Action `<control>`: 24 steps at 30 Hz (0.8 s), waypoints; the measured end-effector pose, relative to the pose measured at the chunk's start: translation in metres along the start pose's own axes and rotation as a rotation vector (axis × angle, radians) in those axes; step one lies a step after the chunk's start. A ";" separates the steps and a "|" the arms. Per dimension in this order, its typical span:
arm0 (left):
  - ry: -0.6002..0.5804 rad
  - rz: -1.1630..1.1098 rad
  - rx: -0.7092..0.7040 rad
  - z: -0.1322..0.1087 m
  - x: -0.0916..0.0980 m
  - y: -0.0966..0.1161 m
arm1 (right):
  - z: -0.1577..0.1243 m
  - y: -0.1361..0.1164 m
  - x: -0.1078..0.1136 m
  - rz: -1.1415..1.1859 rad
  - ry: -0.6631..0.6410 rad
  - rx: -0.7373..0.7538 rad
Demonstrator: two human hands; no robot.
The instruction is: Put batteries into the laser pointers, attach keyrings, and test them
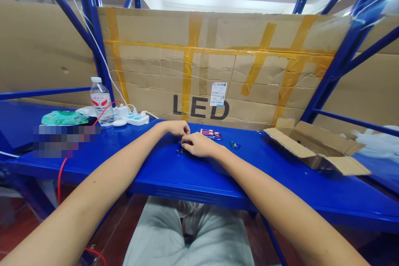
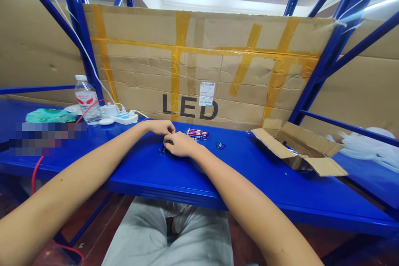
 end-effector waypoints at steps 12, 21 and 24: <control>0.026 -0.096 -0.078 0.002 -0.010 0.022 | -0.036 0.045 0.016 0.262 -0.225 -0.222; 0.213 0.057 -0.242 0.019 -0.013 0.094 | -0.132 0.155 0.069 0.465 0.227 -0.473; 0.297 0.267 -0.185 0.031 -0.001 0.106 | -0.139 0.163 0.070 0.411 0.316 -0.503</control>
Point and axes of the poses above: each hand's wrist, its own z-axis towards the middle knuckle, its own x-axis out of the back of the hand, y = z × x, the point moved 8 cm from there along z, towards the middle knuckle, and after that the axes turned 12 degrees about -y, right-handed, at the moved point
